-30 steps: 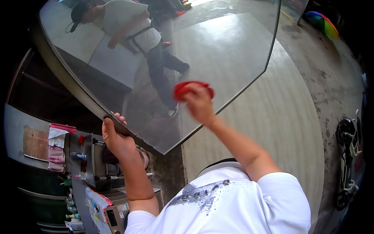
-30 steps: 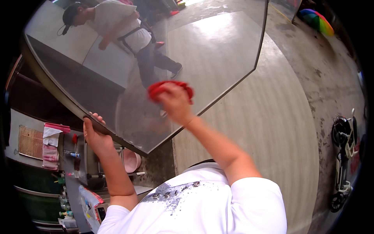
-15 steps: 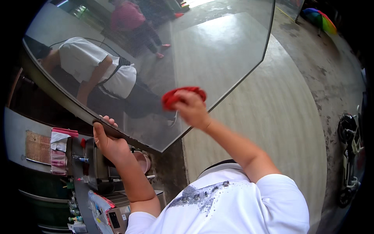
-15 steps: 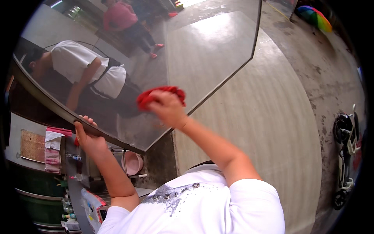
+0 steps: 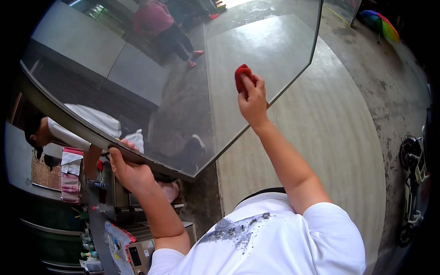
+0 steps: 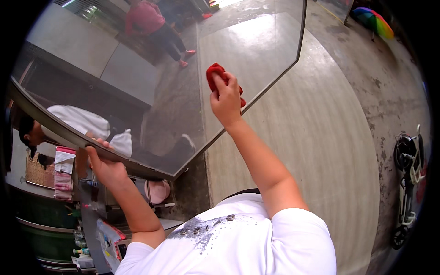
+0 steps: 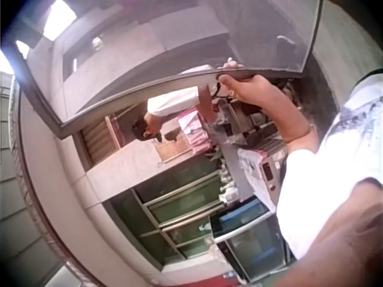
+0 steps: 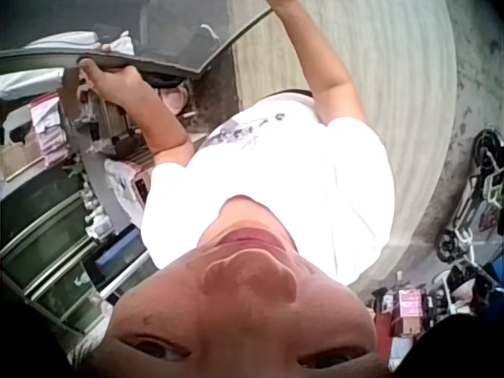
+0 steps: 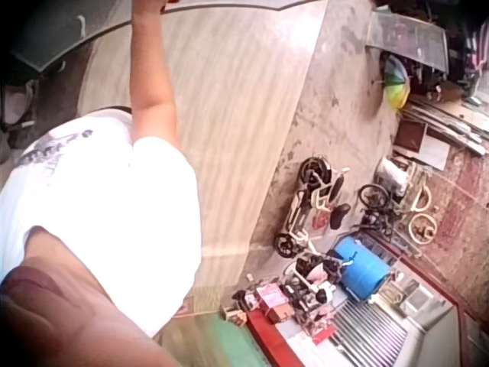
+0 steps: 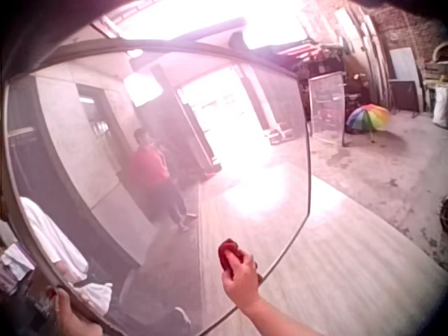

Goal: The person wipes a window screen with a cloth, cleaning both the mesh surface and the metal frame.

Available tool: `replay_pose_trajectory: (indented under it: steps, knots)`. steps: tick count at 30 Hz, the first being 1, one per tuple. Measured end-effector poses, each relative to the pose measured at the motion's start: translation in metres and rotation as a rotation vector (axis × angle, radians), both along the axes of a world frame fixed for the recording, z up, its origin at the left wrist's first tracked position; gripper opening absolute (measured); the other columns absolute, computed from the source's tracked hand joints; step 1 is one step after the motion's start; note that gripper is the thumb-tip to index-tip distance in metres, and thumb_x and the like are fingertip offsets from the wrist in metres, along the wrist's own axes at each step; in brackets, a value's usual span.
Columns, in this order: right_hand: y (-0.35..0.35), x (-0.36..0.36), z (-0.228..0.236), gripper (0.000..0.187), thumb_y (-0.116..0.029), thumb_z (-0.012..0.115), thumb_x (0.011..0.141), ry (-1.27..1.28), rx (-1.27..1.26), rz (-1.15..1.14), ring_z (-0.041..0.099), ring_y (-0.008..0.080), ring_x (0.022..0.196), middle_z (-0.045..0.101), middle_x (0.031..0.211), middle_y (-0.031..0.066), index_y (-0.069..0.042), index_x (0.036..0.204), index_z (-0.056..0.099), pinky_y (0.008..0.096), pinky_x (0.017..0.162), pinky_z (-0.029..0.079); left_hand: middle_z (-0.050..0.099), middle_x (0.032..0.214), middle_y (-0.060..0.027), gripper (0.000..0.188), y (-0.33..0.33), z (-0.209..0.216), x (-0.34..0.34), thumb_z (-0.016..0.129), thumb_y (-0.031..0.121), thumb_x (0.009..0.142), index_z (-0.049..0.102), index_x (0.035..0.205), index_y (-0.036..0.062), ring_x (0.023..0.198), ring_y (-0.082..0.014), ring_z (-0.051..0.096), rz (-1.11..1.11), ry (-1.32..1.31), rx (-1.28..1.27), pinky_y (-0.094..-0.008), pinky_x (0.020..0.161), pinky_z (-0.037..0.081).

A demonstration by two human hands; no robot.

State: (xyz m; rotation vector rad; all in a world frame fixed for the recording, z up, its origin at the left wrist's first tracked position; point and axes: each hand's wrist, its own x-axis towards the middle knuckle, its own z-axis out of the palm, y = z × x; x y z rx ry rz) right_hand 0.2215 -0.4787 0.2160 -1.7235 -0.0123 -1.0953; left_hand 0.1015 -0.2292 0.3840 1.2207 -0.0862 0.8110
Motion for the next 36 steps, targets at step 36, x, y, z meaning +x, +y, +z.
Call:
replay_pose_trajectory:
  steps: [36]
  knots:
    - [0.003,-0.04,-0.04,0.032,-0.009,0.067,0.074,0.006,-0.21,0.348,0.053,0.032,0.108,0.052,0.124,0.0102,-0.015,0.105,0.065,0.042,0.089,0.045,0.061,0.099,-0.0052,0.034,0.062,0.008,-0.022,0.063,0.03,0.091,0.055,0.114,0.0051,0.085,-0.0157,0.058,-0.281,0.001,-0.072,-0.0268,0.075,0.05]
